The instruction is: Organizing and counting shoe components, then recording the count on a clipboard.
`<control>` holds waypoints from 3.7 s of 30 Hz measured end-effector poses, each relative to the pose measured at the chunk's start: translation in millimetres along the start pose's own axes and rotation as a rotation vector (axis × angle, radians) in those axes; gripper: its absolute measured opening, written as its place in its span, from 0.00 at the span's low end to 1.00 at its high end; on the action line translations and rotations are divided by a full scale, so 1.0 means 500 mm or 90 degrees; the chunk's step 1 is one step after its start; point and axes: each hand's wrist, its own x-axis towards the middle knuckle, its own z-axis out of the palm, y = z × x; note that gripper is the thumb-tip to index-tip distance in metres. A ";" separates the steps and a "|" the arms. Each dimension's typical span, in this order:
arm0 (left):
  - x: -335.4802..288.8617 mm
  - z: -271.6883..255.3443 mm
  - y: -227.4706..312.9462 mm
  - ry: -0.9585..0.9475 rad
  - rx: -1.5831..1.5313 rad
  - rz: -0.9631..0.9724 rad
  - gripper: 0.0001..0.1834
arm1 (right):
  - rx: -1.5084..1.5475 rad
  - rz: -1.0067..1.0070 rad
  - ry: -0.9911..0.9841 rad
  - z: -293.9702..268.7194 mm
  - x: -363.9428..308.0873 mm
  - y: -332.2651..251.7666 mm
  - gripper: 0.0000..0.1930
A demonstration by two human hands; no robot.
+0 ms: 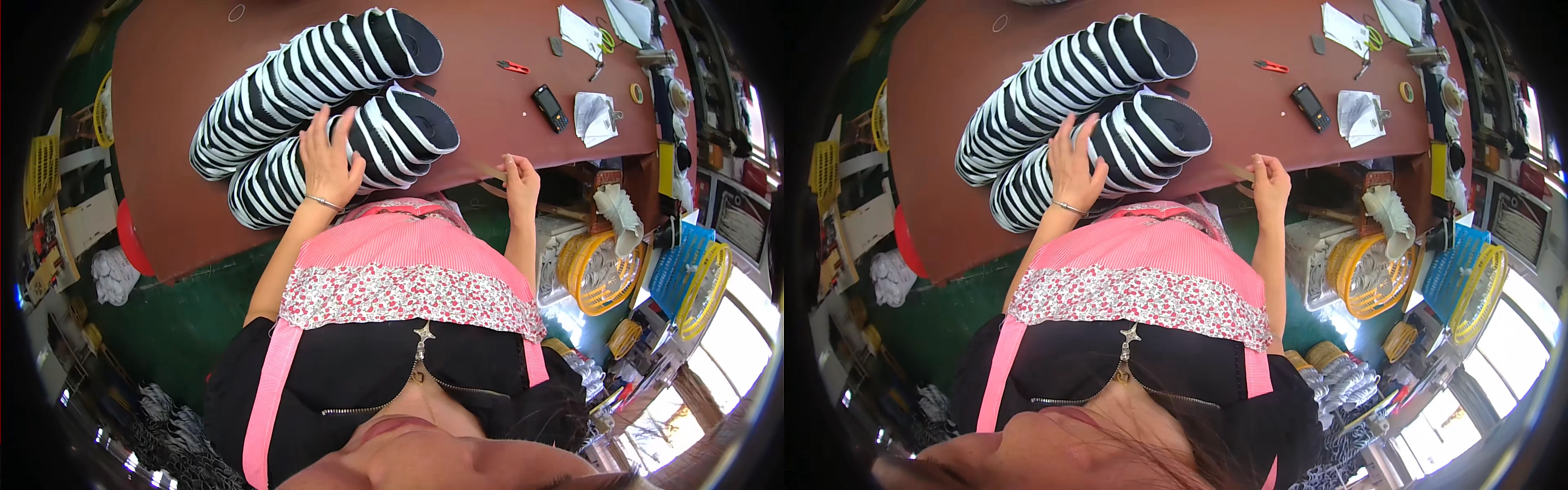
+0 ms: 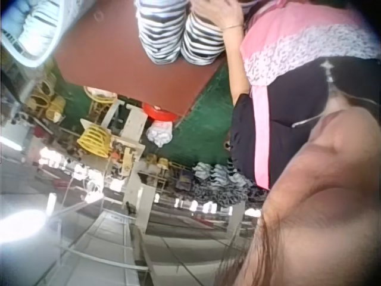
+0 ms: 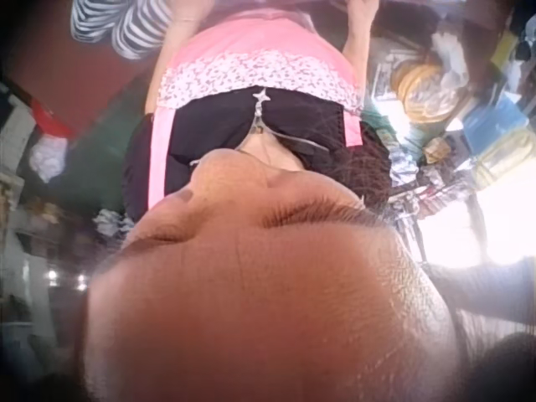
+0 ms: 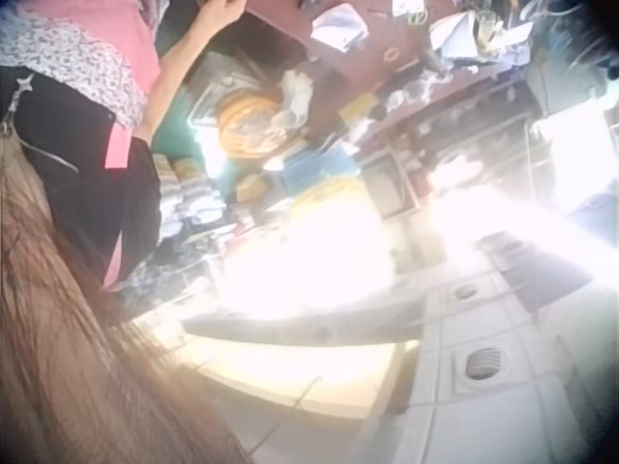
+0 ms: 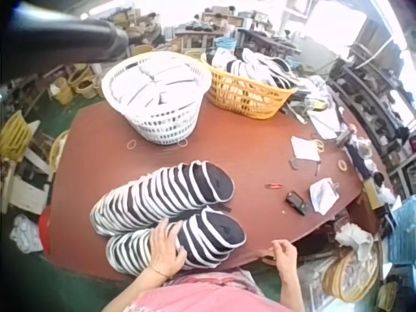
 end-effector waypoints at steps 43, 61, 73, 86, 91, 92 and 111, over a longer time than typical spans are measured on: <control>-0.139 -0.107 -0.574 0.353 0.082 -0.329 0.35 | -0.050 -0.042 -0.110 0.086 0.083 -0.043 0.11; -0.051 -0.147 -0.502 0.255 0.113 -0.182 0.27 | -0.082 -0.076 -0.125 0.112 0.052 -0.052 0.11; 0.041 -0.148 -0.406 0.236 0.156 -0.124 0.25 | -0.051 -0.032 -0.093 0.099 0.027 -0.022 0.11; 0.090 -0.127 -0.355 0.070 0.203 0.105 0.45 | -0.023 0.044 -0.079 0.077 -0.004 -0.019 0.10; 0.104 -0.125 -0.349 0.091 0.205 0.077 0.29 | -0.008 0.053 -0.062 0.068 -0.011 -0.007 0.11; 0.112 -0.125 -0.340 0.101 0.181 0.074 0.20 | 0.005 0.052 -0.061 0.068 -0.011 -0.001 0.10; 0.198 -0.095 -0.246 -0.030 0.209 0.195 0.37 | 0.045 0.045 -0.023 0.007 -0.012 0.035 0.09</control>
